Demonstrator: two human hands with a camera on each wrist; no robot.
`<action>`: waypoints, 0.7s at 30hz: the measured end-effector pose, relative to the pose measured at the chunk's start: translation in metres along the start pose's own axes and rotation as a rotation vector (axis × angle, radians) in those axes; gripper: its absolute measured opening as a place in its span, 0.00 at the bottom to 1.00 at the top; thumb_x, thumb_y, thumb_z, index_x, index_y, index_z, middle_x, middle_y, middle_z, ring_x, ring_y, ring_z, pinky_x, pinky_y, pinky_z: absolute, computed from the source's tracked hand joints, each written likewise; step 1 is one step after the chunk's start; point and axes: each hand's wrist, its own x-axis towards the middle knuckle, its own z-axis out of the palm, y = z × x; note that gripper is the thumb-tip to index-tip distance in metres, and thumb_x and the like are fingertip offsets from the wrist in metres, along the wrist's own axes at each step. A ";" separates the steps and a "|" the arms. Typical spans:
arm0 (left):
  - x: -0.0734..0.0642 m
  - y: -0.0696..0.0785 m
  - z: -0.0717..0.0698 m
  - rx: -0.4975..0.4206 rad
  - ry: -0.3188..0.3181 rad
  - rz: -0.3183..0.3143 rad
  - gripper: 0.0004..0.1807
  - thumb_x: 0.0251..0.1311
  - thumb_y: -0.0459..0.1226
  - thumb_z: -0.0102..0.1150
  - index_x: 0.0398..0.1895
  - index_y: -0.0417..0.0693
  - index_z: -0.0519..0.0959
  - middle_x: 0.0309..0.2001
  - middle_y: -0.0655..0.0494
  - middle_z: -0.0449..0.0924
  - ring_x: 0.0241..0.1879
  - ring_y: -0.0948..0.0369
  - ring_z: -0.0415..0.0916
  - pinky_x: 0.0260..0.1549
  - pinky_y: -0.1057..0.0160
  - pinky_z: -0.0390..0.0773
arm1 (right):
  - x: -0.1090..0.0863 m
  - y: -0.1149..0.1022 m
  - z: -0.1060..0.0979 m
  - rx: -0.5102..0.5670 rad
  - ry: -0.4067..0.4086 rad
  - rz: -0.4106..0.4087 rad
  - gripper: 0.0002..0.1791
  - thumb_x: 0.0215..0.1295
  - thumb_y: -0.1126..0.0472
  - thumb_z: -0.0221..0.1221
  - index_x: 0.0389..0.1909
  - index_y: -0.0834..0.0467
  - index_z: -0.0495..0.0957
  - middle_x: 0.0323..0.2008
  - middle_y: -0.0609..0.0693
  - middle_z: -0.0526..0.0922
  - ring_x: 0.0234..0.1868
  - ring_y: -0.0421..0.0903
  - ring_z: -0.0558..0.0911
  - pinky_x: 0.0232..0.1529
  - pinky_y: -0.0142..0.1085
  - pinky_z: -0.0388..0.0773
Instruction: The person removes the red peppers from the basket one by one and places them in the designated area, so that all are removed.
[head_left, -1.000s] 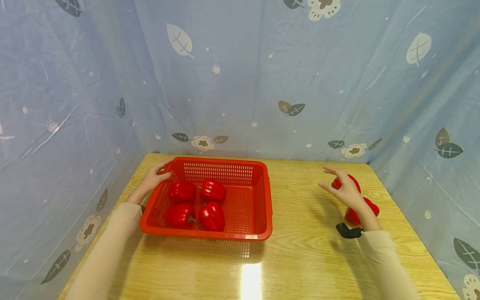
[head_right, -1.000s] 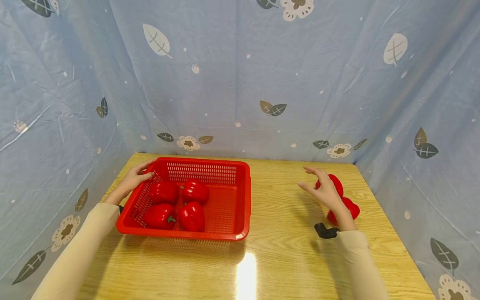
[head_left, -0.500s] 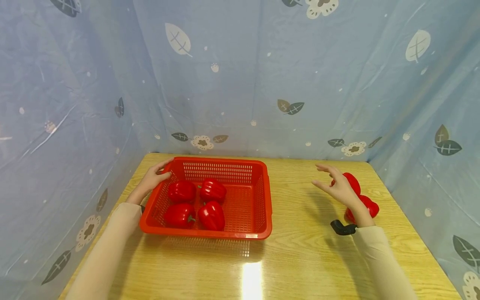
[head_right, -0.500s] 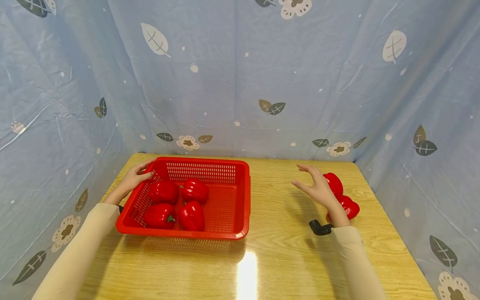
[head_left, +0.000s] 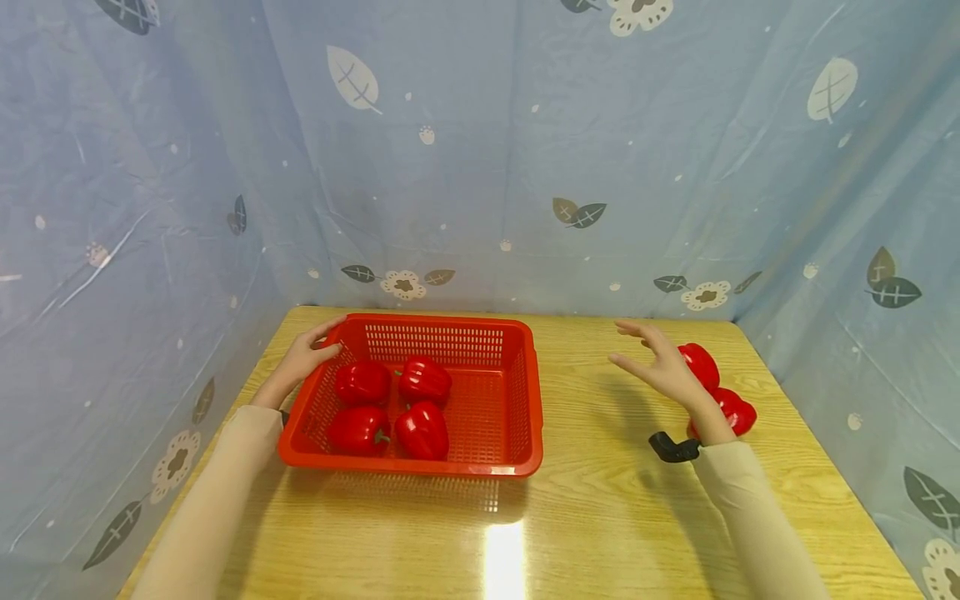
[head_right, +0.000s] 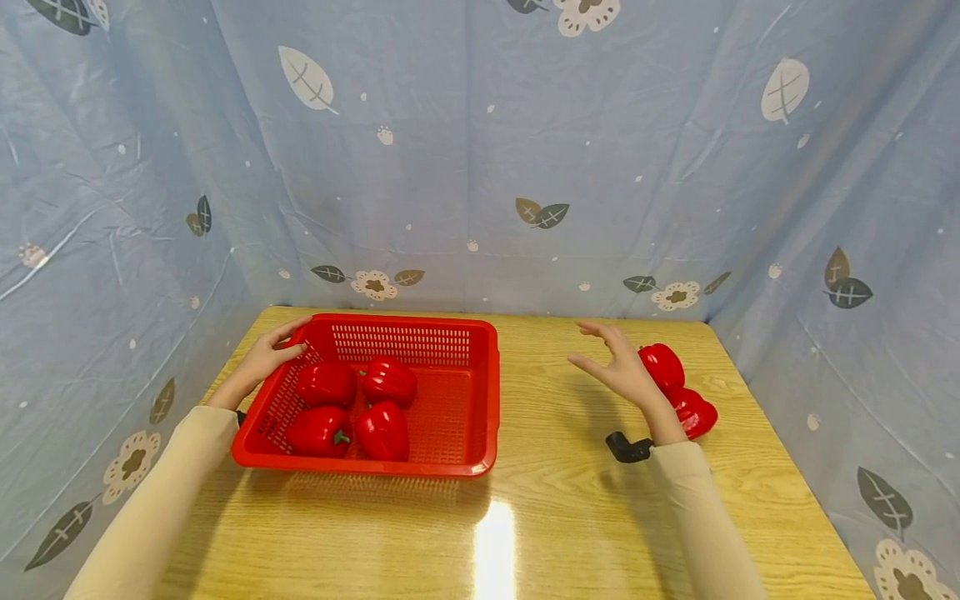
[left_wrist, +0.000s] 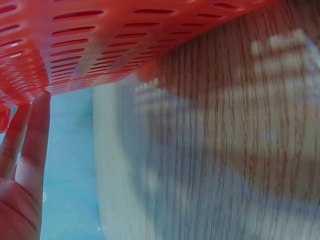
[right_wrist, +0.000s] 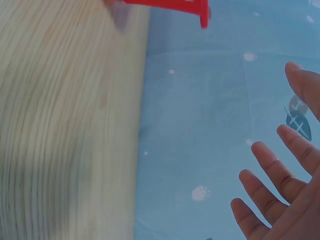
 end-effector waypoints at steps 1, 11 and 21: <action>-0.001 0.003 0.001 0.001 -0.001 0.000 0.31 0.64 0.27 0.47 0.69 0.34 0.53 0.66 0.30 0.54 0.51 0.36 0.69 0.33 0.69 0.79 | 0.001 -0.001 0.001 -0.003 -0.004 -0.001 0.32 0.59 0.57 0.63 0.64 0.52 0.64 0.60 0.58 0.69 0.61 0.57 0.65 0.61 0.57 0.57; -0.004 0.009 0.001 -0.034 -0.001 -0.010 0.31 0.64 0.28 0.48 0.69 0.34 0.53 0.64 0.27 0.56 0.43 0.54 0.79 0.30 0.67 0.80 | 0.009 -0.012 0.013 -0.010 -0.044 -0.043 0.33 0.58 0.56 0.63 0.64 0.51 0.64 0.60 0.58 0.69 0.61 0.56 0.65 0.61 0.57 0.58; 0.004 -0.014 -0.004 -0.015 0.007 -0.032 0.32 0.65 0.31 0.49 0.71 0.43 0.54 0.66 0.33 0.56 0.43 0.53 0.79 0.30 0.66 0.81 | 0.017 -0.022 0.028 -0.031 -0.087 -0.088 0.34 0.58 0.53 0.63 0.64 0.57 0.65 0.60 0.58 0.69 0.60 0.58 0.66 0.60 0.57 0.60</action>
